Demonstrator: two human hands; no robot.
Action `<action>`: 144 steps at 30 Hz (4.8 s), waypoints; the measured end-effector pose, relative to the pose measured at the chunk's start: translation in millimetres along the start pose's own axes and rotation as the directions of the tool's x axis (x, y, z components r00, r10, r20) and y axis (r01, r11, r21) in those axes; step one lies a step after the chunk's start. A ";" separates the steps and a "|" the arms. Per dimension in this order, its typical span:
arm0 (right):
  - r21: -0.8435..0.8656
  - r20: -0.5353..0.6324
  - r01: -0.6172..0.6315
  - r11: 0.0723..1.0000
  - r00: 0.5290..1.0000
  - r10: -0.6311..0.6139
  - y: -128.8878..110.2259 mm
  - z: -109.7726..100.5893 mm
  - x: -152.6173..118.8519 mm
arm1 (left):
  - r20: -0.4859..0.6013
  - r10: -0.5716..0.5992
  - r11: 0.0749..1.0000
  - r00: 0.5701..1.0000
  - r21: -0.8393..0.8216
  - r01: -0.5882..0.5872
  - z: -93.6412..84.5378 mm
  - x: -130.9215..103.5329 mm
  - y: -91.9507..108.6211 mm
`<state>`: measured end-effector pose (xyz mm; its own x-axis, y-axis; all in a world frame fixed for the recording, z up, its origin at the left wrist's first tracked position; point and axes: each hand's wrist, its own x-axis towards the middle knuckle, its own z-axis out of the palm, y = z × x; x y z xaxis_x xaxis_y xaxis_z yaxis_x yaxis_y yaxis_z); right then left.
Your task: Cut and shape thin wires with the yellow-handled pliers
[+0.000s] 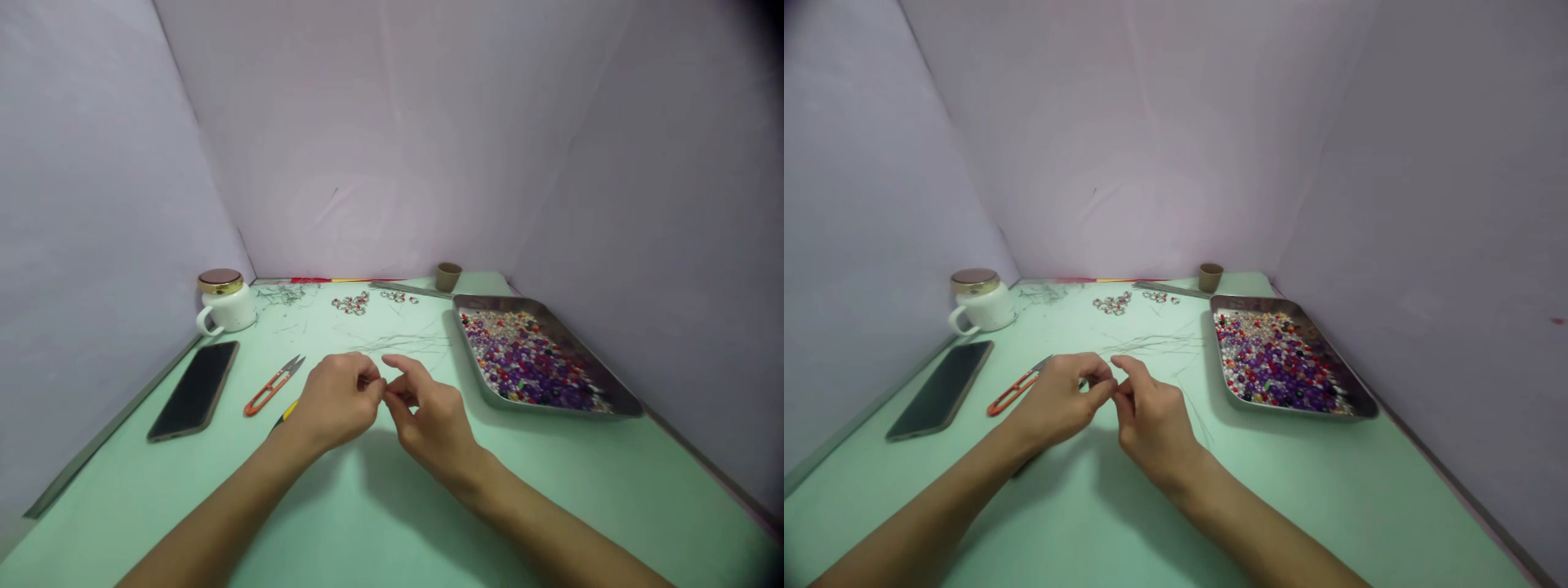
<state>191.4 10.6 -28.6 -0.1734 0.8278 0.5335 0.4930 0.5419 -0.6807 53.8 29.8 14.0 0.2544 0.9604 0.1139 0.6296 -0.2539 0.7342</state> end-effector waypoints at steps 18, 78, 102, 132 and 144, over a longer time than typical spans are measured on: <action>0.591 0.256 -0.492 0.639 0.866 0.430 0.8 -8.5 19.5 | 0.198 0.042 0.878 0.979 -0.476 0.059 -2.1 12.6 -15.9; 0.390 0.211 -0.406 0.827 0.913 0.349 -10.3 -13.6 14.4 | 0.170 -0.111 0.945 0.979 -0.286 0.157 -10.0 3.2 4.8; 0.319 0.282 -0.463 0.827 0.879 0.384 2.6 -45.0 33.9 | 0.219 -0.177 0.860 0.959 -0.439 0.259 -11.8 9.3 -7.3; 0.329 0.287 -0.401 0.855 0.905 0.314 -14.2 -24.9 20.2 | 0.078 -0.098 0.989 0.992 -0.102 0.106 -5.7 -10.6 16.3; 0.691 0.294 -0.420 0.588 0.907 0.303 -0.3 -18.1 19.8 | 0.154 -0.035 0.871 0.987 -0.479 0.106 -5.8 0.6 4.3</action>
<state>203.2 24.2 -8.7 -0.2583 0.9572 0.1304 -0.2265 0.0712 -0.9714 52.4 30.0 21.2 0.3421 0.9395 -0.0166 0.2240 -0.0644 0.9725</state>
